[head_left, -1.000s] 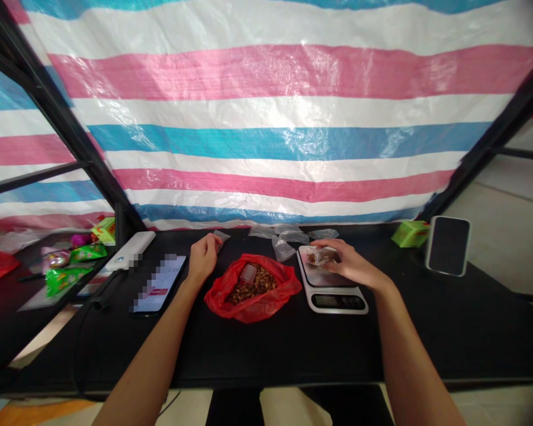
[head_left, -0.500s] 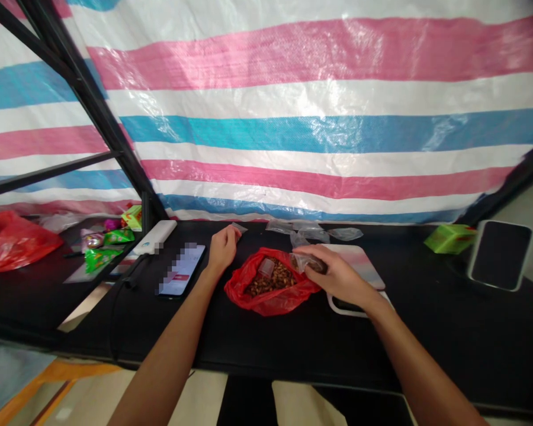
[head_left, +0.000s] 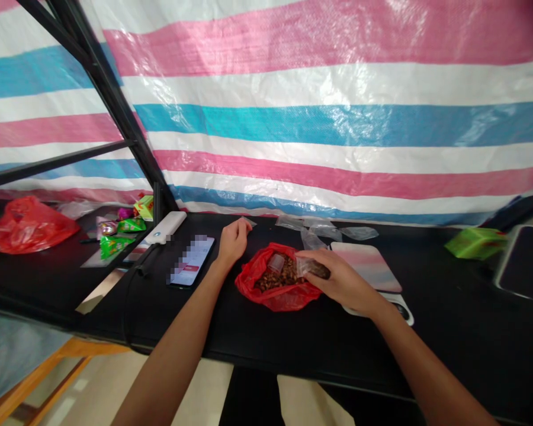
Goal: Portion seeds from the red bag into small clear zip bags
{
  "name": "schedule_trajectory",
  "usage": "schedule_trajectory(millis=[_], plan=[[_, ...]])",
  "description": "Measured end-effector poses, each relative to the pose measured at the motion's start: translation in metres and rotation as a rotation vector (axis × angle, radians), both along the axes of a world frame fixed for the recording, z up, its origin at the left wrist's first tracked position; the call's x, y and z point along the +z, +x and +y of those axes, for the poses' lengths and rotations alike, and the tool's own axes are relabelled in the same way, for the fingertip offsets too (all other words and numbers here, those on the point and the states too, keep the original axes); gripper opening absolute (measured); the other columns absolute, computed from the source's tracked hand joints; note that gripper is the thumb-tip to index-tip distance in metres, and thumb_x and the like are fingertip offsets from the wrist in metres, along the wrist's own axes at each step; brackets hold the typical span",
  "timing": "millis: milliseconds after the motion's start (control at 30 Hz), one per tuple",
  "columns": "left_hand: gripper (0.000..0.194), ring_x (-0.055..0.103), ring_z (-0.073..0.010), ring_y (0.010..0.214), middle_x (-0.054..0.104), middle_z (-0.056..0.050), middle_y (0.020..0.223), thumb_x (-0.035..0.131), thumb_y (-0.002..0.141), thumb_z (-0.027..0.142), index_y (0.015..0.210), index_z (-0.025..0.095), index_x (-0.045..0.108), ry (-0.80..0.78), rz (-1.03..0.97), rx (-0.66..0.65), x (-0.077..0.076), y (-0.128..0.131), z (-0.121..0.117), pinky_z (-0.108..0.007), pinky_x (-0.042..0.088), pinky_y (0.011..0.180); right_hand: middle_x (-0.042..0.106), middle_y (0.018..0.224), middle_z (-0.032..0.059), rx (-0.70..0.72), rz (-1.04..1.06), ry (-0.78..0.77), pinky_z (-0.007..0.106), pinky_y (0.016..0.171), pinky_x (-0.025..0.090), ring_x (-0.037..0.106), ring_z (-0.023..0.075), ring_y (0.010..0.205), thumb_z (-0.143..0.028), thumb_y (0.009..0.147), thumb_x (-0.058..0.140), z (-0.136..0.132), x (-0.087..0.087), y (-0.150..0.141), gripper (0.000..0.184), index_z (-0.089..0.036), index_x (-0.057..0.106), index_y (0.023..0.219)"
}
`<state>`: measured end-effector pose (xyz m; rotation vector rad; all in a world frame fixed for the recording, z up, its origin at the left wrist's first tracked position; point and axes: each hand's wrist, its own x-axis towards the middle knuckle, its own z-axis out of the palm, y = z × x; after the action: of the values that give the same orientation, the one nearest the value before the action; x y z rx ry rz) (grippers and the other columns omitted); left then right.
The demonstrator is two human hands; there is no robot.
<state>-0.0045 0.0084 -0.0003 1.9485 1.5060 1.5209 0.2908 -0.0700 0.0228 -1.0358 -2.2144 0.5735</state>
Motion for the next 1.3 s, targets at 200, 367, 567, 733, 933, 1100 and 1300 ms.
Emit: schedule_trajectory(millis=[200,367,567,733,933,1100,1300], plan=[[0.048,0.054,-0.0140,0.058,0.055,0.001,0.060,0.033,0.105,0.034,0.074,0.019,0.066,0.004,-0.002,0.020,0.001,-0.001,-0.001,-0.026,0.038,0.060,0.075,0.121,0.0046,-0.162,-0.025,0.052,0.037,0.094,0.055,0.072,0.0257,0.105,-0.023,0.089,0.061,0.014,0.011,0.040,0.038,-0.028,0.069,0.126],[0.048,0.054,-0.0139,0.058,0.055,0.001,0.060,0.033,0.105,0.036,0.074,0.019,0.065,-0.007,0.002,0.008,0.001,0.000,-0.001,-0.026,0.038,0.059,0.078,0.112,0.0036,-0.363,-0.270,0.105,0.042,0.095,0.052,0.071,0.0293,0.106,-0.019,0.082,0.061,0.025,0.011,0.084,0.034,-0.027,0.074,0.113],[0.046,0.055,-0.0144,0.059,0.055,0.001,0.060,0.034,0.105,0.035,0.074,0.020,0.065,-0.004,0.001,0.017,0.000,-0.002,0.000,-0.027,0.039,0.060,0.075,0.118,0.0023,-0.435,-0.292,0.137,0.042,0.096,0.050,0.069,0.0289,0.109,-0.014,0.075,0.057,0.022,0.015,0.093,0.042,-0.029,0.073,0.111],[0.046,0.054,-0.0146,0.057,0.055,0.001,0.059,0.035,0.104,0.037,0.073,0.020,0.065,-0.009,0.005,0.028,-0.003,-0.002,0.002,-0.026,0.038,0.057,0.074,0.111,0.0036,-0.479,-0.080,0.231,0.039,0.098,0.048,0.068,0.0261,0.106,-0.014,0.077,0.050,0.022,0.019,0.091,0.040,-0.025,0.073,0.108],[0.047,0.055,-0.0147,0.057,0.056,0.001,0.059,0.034,0.104,0.036,0.074,0.020,0.066,-0.010,0.014,0.040,-0.003,-0.003,0.002,-0.026,0.039,0.057,0.075,0.103,0.0036,-0.462,-0.057,0.192,0.038,0.092,0.049,0.068,0.0254,0.099,-0.014,0.076,0.049,0.023,0.019,0.092,0.036,-0.024,0.075,0.099],[0.045,0.055,-0.0143,0.056,0.056,0.001,0.058,0.035,0.104,0.034,0.075,0.020,0.066,-0.003,0.024,0.050,-0.001,-0.004,0.002,-0.026,0.039,0.058,0.076,0.106,0.0031,-0.430,-0.096,0.128,0.039,0.095,0.047,0.067,0.0263,0.103,-0.012,0.074,0.050,0.024,0.018,0.093,0.037,-0.025,0.075,0.098],[0.045,0.056,-0.0146,0.058,0.059,0.000,0.061,0.035,0.103,0.032,0.073,0.020,0.066,0.005,0.042,0.043,-0.002,-0.004,0.003,-0.026,0.040,0.059,0.077,0.108,0.0033,-0.361,-0.110,0.128,0.042,0.097,0.048,0.067,0.0274,0.106,-0.010,0.074,0.052,0.022,0.019,0.093,0.038,-0.025,0.074,0.100]])
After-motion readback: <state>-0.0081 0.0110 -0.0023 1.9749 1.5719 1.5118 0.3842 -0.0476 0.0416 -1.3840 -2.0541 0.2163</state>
